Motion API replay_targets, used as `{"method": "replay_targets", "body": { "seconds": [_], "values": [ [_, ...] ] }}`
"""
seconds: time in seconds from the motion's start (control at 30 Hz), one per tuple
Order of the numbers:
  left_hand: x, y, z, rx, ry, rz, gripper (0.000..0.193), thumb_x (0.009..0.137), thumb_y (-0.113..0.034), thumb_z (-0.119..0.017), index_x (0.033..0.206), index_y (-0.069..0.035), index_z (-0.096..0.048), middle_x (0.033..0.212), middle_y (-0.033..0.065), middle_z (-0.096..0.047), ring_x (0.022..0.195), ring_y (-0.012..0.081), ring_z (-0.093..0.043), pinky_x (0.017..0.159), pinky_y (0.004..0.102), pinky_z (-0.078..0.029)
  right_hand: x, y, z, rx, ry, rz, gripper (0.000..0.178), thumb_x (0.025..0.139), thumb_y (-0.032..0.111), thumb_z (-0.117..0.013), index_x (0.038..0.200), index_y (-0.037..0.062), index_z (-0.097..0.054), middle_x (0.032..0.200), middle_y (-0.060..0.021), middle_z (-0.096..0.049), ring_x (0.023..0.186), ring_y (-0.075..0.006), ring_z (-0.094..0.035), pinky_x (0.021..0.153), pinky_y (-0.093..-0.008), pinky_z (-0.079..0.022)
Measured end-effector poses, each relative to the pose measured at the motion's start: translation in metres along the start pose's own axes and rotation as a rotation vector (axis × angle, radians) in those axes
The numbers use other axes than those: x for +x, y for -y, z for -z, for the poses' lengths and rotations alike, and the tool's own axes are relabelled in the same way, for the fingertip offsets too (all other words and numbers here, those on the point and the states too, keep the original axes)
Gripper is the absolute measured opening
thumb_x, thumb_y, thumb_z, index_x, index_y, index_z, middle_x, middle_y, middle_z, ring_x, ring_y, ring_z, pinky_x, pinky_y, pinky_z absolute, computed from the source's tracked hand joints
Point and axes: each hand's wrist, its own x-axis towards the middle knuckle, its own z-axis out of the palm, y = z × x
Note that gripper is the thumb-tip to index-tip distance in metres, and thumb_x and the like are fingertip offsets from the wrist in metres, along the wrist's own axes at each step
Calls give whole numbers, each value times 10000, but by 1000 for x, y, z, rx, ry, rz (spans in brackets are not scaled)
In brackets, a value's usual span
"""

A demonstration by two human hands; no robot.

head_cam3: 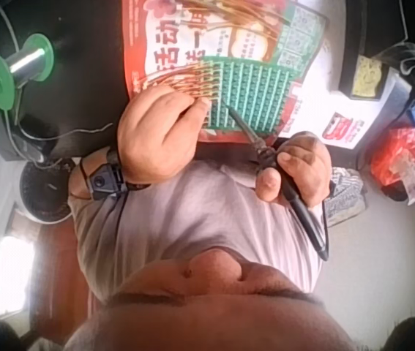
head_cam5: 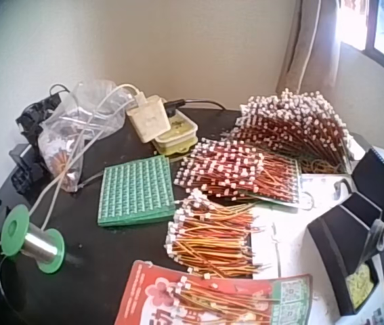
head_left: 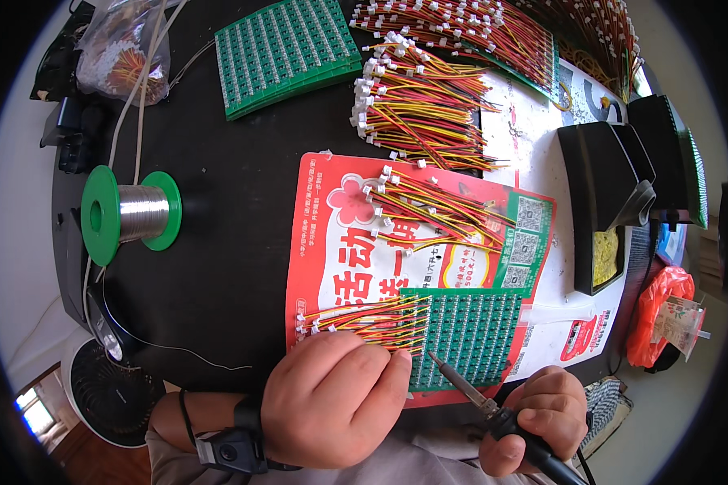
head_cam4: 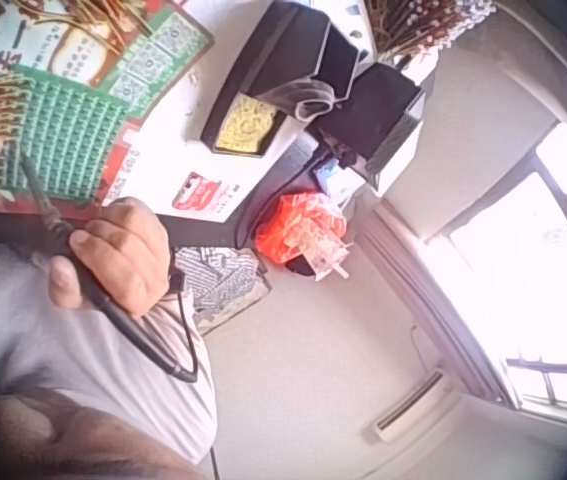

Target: Soldering wire connectors to a green printed circuit board (PCB) using a soldering iron and solder wire.

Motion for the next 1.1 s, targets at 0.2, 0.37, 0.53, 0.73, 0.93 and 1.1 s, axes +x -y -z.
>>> {"method": "replay_targets", "body": {
  "seconds": [0.2,0.37,0.53,0.73,0.93,1.1],
  "values": [
    [0,-2,-2,-26,-88,4,273,599,42,-732,869,7,-739,796,68,-624,658,237,-569,559,332,-464,0,2,1,-17,17,-24,287,831,289,-670,803,49,-515,586,-15,-446,454,-135,-445,394,-274,-329],
    [-3,-4,-1,-47,-30,17,271,609,43,-736,876,-3,-744,778,47,-598,646,226,-550,542,330,-431,2,3,4,-17,67,-37,298,830,297,-685,809,54,-515,598,-18,-458,463,-142,-470,399,-278,-337],
    [-4,-4,-3,-42,-38,29,261,620,41,-735,879,4,-744,761,45,-588,641,225,-548,540,334,-432,5,7,8,-30,148,-74,308,838,310,-697,821,60,-517,603,-18,-463,466,-149,-484,405,-285,-344],
    [0,-4,-4,-14,-53,31,115,695,34,-752,751,12,-654,729,66,-561,648,218,-574,515,336,-485,3,7,7,-37,131,-91,318,843,322,-702,831,64,-517,605,-17,-461,469,-152,-486,411,-291,-346],
    [-4,-3,-4,-36,-34,26,241,621,47,-737,860,19,-737,766,57,-589,644,226,-550,546,329,-435,5,9,6,-54,145,-105,316,844,321,-700,828,65,-515,601,-17,-457,470,-149,-481,417,-293,-345],
    [-1,-3,-3,10,-36,5,115,707,15,-743,794,20,-668,741,67,-570,669,215,-579,530,334,-498,5,7,5,-40,132,-92,323,846,323,-696,806,61,-511,583,-16,-444,453,-145,-469,408,-289,-330]
  ]
}}
